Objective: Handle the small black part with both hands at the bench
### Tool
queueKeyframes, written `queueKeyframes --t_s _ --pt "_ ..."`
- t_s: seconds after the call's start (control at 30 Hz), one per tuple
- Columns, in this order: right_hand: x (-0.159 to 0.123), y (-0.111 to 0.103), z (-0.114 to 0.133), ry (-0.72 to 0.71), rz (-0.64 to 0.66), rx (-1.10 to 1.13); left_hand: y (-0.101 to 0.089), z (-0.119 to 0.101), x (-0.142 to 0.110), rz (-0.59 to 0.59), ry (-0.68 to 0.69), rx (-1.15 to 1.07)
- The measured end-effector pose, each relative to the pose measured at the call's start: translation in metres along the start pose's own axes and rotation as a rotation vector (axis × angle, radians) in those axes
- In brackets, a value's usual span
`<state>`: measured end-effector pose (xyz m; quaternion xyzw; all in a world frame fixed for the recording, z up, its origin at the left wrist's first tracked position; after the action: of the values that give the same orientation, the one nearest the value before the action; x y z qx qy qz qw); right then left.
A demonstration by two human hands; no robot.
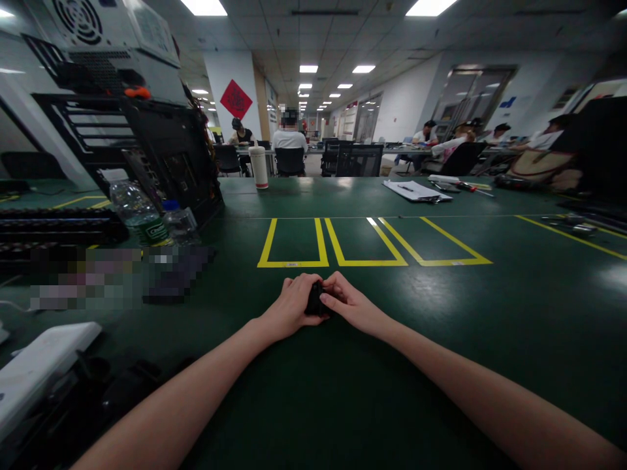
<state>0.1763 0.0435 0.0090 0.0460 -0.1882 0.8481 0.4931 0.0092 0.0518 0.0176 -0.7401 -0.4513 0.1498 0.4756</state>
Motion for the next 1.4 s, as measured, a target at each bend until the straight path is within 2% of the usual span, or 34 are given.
queueKeyframes --t_s 0.17,0.4,0.53,0.9,1.17,1.4 --pt "0.000 0.000 0.000 -0.053 -0.036 0.002 0.001 0.000 0.001 -0.004 -0.008 -0.003" --pt "-0.001 0.000 -0.003 0.009 -0.017 -0.039 -0.004 -0.003 0.000 0.023 -0.021 -0.013" --pt "-0.003 0.004 -0.001 -0.032 -0.007 -0.118 -0.004 -0.003 -0.001 0.016 -0.001 -0.006" --pt "-0.004 0.008 0.003 -0.090 -0.076 -0.364 -0.002 -0.003 0.000 0.015 0.027 0.013" --pt "-0.005 0.008 -0.004 -0.061 -0.071 -0.191 -0.001 -0.002 0.000 0.006 0.014 0.027" --pt "0.000 -0.002 -0.004 -0.007 0.034 0.015 -0.002 -0.002 -0.001 0.008 0.015 0.024"
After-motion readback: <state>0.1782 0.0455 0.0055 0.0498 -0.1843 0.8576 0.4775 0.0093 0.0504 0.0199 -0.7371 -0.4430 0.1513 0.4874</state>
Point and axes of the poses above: each hand's wrist, its own x-axis towards the middle knuckle, its own y-axis out of the palm, z = x × y, the point moved 1 cm from there along x, towards the middle knuckle, and after that the axes turned 11 degrees about -y, right-handed, at the moved point
